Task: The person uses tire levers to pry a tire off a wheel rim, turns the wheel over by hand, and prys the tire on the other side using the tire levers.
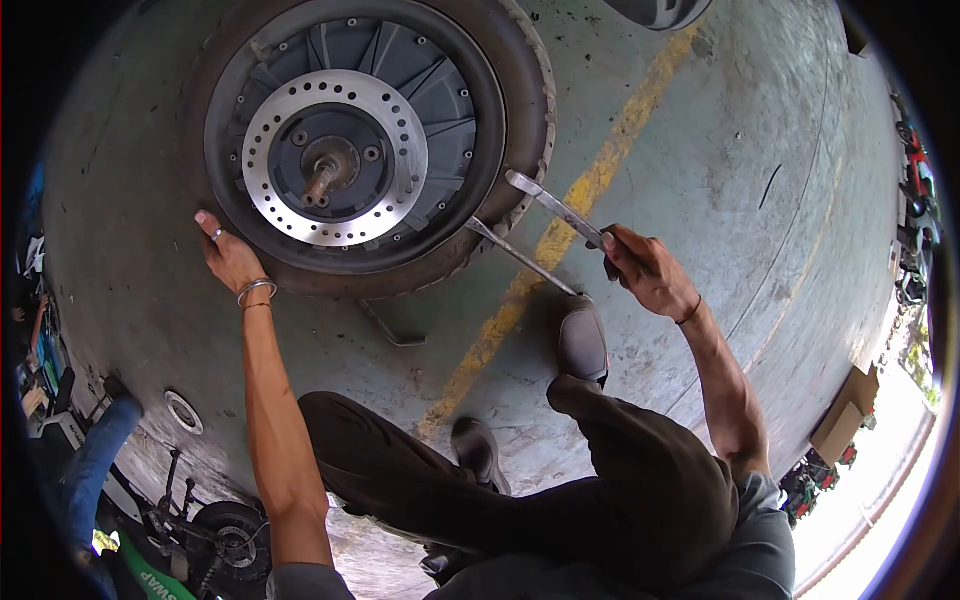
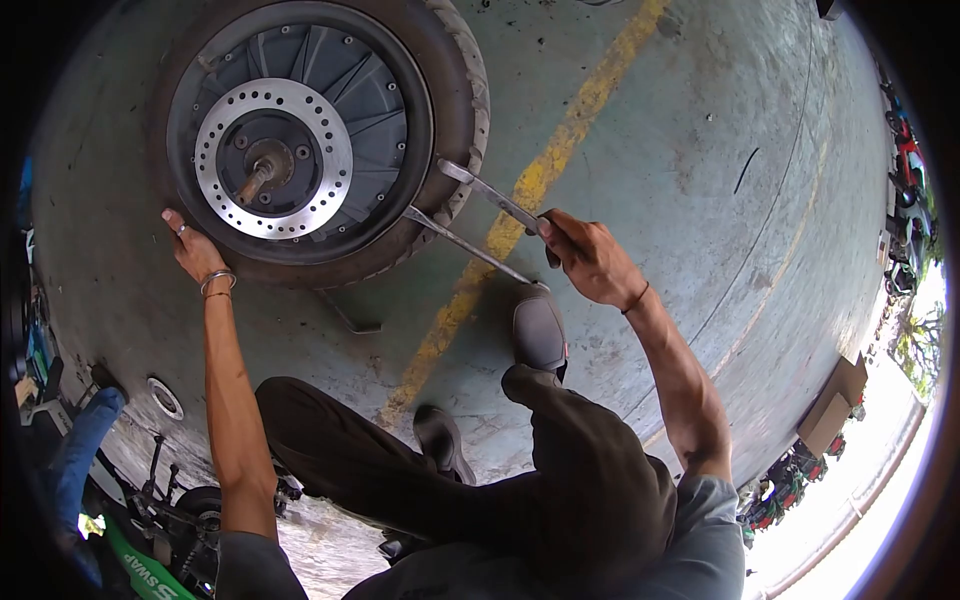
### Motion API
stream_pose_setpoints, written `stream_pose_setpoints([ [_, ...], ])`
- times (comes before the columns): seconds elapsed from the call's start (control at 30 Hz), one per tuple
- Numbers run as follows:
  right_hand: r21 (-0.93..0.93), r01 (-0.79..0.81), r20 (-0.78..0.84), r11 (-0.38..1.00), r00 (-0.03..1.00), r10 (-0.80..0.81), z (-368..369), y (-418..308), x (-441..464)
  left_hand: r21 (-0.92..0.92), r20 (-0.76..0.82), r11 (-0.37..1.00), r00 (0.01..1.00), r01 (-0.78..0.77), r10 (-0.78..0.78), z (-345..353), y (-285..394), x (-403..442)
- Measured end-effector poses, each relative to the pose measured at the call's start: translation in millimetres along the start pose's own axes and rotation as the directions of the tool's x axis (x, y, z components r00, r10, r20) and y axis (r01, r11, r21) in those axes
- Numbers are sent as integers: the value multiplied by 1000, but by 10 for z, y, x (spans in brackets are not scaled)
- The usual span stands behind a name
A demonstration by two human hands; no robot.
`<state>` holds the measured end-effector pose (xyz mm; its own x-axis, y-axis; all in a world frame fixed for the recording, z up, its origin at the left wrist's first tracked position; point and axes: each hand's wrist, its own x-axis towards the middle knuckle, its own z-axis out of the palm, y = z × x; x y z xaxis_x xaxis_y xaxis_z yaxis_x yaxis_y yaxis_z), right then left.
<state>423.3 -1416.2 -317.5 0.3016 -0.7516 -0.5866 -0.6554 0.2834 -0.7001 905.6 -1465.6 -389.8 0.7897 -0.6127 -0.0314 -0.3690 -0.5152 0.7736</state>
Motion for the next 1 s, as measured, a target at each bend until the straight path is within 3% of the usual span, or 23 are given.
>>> stream_pose_setpoints([
  [0.1, -48, 28, 15, 998, 1000, -28, 16, -18, 81, 2, 1, 1000, 1000, 3, -3, 3, -10, 20],
  [0.2, -212, 182, -69, 960, 977, -200, 19, -49, 184, -21, -2, 999, 999, -35, 35, 12, -46, 22],
  [0.3, -159, 83, -16, 984, 996, -87, -28, -121, 264, -27, -14, 997, 997, -75, 74, 36, -97, 56],
  [0.57, -99, 256, 93, 962, 965, -247, -84, 287, 668, 58, -112, 986, 981, -154, 159, 54, -176, 95],
  [0.67, -70, 330, 134, 941, 938, -319, -85, 467, 838, 61, -57, 996, 996, -71, 75, 13, -168, 94],
  [0.77, -25, 427, 151, 904, 896, -419, -75, 609, 1054, 87, -109, 986, 982, -146, 155, 44, -112, 83],
  [0.87, 28, 485, 147, 874, 863, -484, -42, 717, 1173, 113, -88, 993, 995, -36, 46, 13, -135, 96],
  [1.0, 30, 526, 145, 850, 839, -525, 29, 844, 1332, 67, -101, 998, 995, -20, 26, 1, -167, 106],
])
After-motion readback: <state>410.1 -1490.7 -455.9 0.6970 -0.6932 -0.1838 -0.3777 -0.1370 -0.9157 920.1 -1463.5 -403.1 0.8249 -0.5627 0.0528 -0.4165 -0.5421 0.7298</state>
